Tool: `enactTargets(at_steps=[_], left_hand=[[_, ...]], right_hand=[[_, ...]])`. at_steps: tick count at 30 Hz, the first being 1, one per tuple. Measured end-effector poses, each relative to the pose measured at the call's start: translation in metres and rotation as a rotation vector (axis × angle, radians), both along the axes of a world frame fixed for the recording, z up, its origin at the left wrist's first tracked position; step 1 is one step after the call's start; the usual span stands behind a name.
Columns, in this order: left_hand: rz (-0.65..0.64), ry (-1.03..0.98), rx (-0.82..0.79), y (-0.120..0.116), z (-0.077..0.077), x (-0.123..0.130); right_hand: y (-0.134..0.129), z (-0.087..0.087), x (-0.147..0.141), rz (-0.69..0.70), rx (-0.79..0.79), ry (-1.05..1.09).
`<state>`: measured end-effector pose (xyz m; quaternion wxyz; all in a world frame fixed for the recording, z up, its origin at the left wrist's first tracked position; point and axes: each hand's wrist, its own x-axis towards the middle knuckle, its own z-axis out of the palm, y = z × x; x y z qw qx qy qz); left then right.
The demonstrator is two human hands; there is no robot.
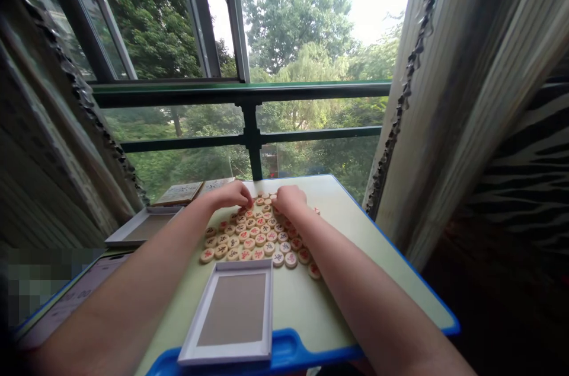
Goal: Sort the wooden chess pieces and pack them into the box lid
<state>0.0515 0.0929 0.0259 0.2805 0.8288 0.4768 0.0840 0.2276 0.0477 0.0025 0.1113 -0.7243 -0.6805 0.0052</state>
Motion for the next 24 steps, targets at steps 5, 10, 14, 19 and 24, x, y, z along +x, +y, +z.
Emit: enactTargets(at_steps=[5, 10, 14, 19, 24], left_hand=[[0.126, 0.001, 0.129, 0.01, -0.007, 0.0], [0.133, 0.059, 0.263, 0.012, -0.019, 0.005], [0.118, 0.089, 0.15, 0.009, -0.028, 0.009], [0.162, -0.012, 0.239, 0.013, -0.033, 0.008], [0.173, -0.027, 0.187, 0.017, -0.031, 0.005]], right_hand=[[0.001, 0.001, 0.001, -0.044, -0.046, 0.022], [0.0, -0.002, 0.001, -0.011, -0.063, 0.079], [-0.001, -0.004, 0.0, 0.011, -0.05, 0.098], [0.001, -0.007, -0.001, 0.052, -0.047, 0.14], [0.004, -0.011, 0.0, 0.083, -0.01, 0.171]])
